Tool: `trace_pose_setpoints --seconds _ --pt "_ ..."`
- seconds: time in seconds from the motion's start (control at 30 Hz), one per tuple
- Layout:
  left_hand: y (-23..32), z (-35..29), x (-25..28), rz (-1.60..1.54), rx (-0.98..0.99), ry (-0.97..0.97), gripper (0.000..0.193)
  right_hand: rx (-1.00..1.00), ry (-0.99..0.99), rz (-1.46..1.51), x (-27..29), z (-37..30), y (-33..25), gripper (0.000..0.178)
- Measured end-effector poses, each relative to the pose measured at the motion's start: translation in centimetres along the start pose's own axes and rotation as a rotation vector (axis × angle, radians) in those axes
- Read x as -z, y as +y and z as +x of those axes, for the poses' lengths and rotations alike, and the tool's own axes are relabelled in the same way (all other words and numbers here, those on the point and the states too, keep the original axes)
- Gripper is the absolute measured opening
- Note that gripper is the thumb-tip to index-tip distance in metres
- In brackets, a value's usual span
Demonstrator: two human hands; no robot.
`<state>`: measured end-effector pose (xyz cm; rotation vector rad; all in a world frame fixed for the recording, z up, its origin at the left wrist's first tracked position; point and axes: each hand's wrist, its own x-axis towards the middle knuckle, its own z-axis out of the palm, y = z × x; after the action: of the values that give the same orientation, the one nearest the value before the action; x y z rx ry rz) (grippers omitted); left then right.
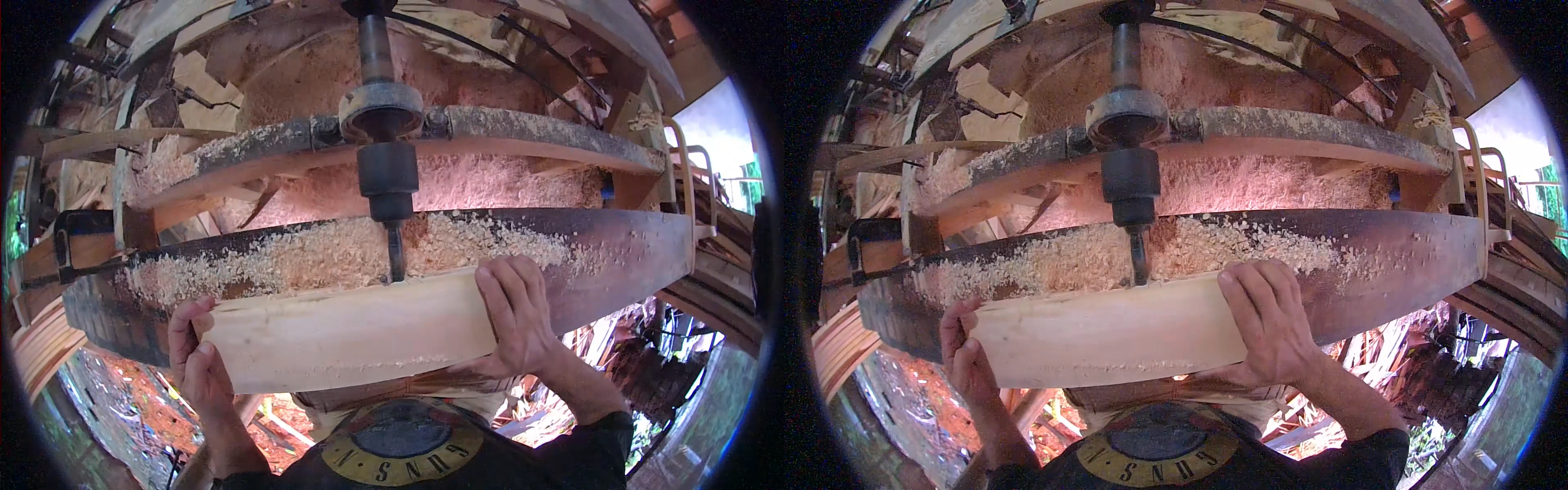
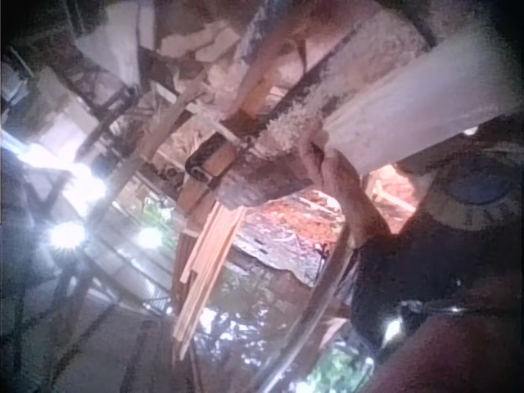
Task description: The person holds a rectangular wood block with both hands and moves it under a rotating drill bit to carve a slot. They periodically shift the block back and forth to clear shavings and extend the hollowed area.
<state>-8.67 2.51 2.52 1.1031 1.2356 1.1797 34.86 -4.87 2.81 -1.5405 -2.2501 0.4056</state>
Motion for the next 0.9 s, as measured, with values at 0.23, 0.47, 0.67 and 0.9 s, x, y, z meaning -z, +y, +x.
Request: trace_pose_setpoints --seconds 0.23,0.47,0.67,0.9 --pt "1.5 -0.4 -4.0 0.061 -0.066 -0.006 0.085 0.036 -0.021 -0.012 0.1 0.1 0.8 0.102" --pt "2.0 0.5 -3.3 0.247 -0.13 -0.158 0.085 0.008 -0.001 0.001 0.3 0.0 0.0 0.098" --pt "-0.4 0.8 -3.0 0.243 -0.008 -0.171 0.075 0.003 -0.004 -0.008 1.7 0.2 -1.8 0.094" --pt "-1.1 1.3 -1.9 0.27 -0.002 -0.261 0.073 -0.015 0.038 -0.011 2.0 -0.2 -2.3 0.093"
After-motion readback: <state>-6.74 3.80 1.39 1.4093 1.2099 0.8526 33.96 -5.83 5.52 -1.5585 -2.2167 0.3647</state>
